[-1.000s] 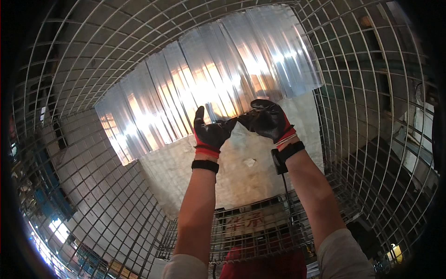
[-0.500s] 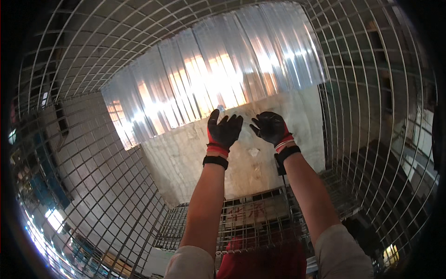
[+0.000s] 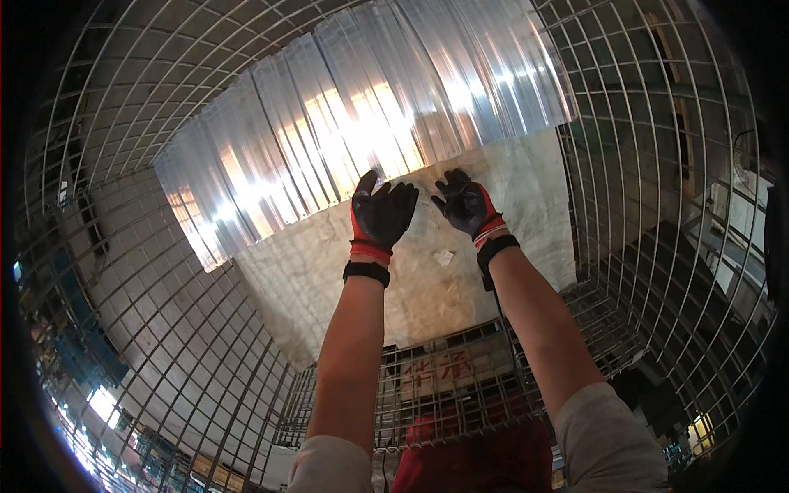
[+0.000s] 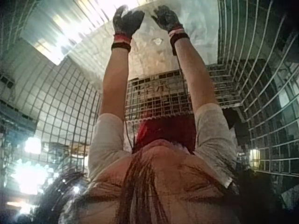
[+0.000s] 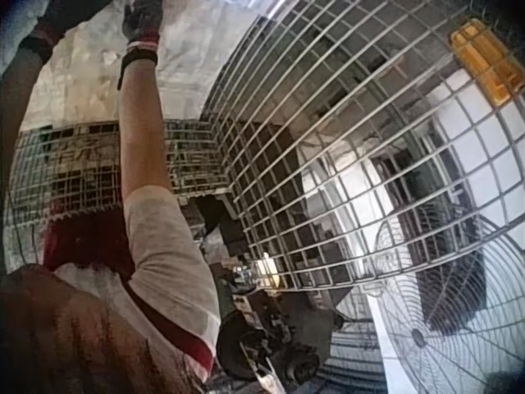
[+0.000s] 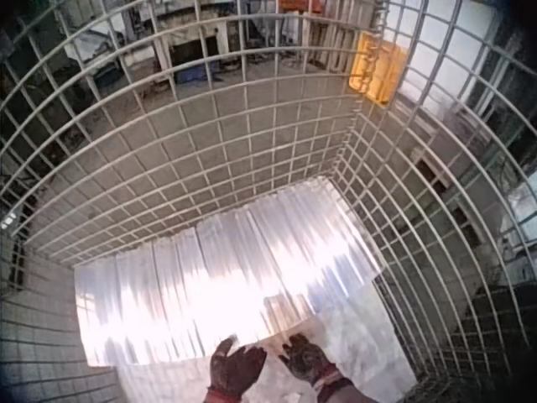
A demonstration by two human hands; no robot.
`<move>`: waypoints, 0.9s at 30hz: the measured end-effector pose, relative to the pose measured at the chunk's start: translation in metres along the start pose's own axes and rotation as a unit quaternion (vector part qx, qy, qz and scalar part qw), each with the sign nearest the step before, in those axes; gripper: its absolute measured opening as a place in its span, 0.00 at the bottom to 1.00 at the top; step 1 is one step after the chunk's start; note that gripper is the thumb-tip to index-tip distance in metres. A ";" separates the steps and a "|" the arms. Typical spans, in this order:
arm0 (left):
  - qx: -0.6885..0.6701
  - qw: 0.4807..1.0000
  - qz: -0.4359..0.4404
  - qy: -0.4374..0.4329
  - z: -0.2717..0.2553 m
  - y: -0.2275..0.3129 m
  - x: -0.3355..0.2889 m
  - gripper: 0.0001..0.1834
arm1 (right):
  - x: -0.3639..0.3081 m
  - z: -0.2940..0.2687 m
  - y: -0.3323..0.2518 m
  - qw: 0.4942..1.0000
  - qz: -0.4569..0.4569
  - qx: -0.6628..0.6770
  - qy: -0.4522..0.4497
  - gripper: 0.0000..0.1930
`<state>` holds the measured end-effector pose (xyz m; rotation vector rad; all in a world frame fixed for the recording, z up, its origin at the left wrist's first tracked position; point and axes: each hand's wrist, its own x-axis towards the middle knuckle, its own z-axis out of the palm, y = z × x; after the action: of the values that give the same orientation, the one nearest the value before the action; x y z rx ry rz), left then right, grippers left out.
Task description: Feed metal strips into a stamping machine and store finished parts in a wire bin.
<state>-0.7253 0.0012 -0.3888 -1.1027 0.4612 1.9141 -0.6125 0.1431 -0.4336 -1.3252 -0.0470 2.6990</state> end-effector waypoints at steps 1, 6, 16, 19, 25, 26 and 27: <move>-0.007 1.000 -0.006 0.022 0.012 -0.001 -0.002 0.32 | 0.003 -0.003 -0.001 0.999 -0.004 0.015 -0.036 0.17; 0.001 0.990 -0.075 -0.122 0.012 0.013 0.011 0.27 | 0.027 0.006 -0.008 0.981 -0.017 0.031 -0.189 0.09; 0.063 0.987 -0.094 -0.112 0.003 0.018 0.014 0.35 | 0.014 -0.014 -0.054 0.991 -0.098 -0.092 -0.002 0.05; 0.075 0.984 -0.089 -0.137 -0.002 0.018 0.020 0.37 | 0.027 -0.015 -0.080 0.854 -0.172 -0.463 -0.164 0.04; 0.096 0.979 -0.101 -0.150 -0.001 0.017 0.009 0.39 | 0.026 -0.038 -0.077 0.994 -0.058 -0.090 -0.021 0.08; 0.096 0.980 -0.082 -0.156 -0.008 0.017 0.007 0.38 | 0.020 -0.032 -0.080 0.994 -0.049 -0.066 0.072 0.10; 0.097 0.979 -0.068 -0.163 -0.013 0.016 0.005 0.37 | 0.018 -0.026 -0.085 0.993 -0.088 -0.012 0.076 0.15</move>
<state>-0.7329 -0.0139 -0.4016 -0.6610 0.3692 1.8401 -0.5934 0.2285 -0.4562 -1.4548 -0.1743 2.4534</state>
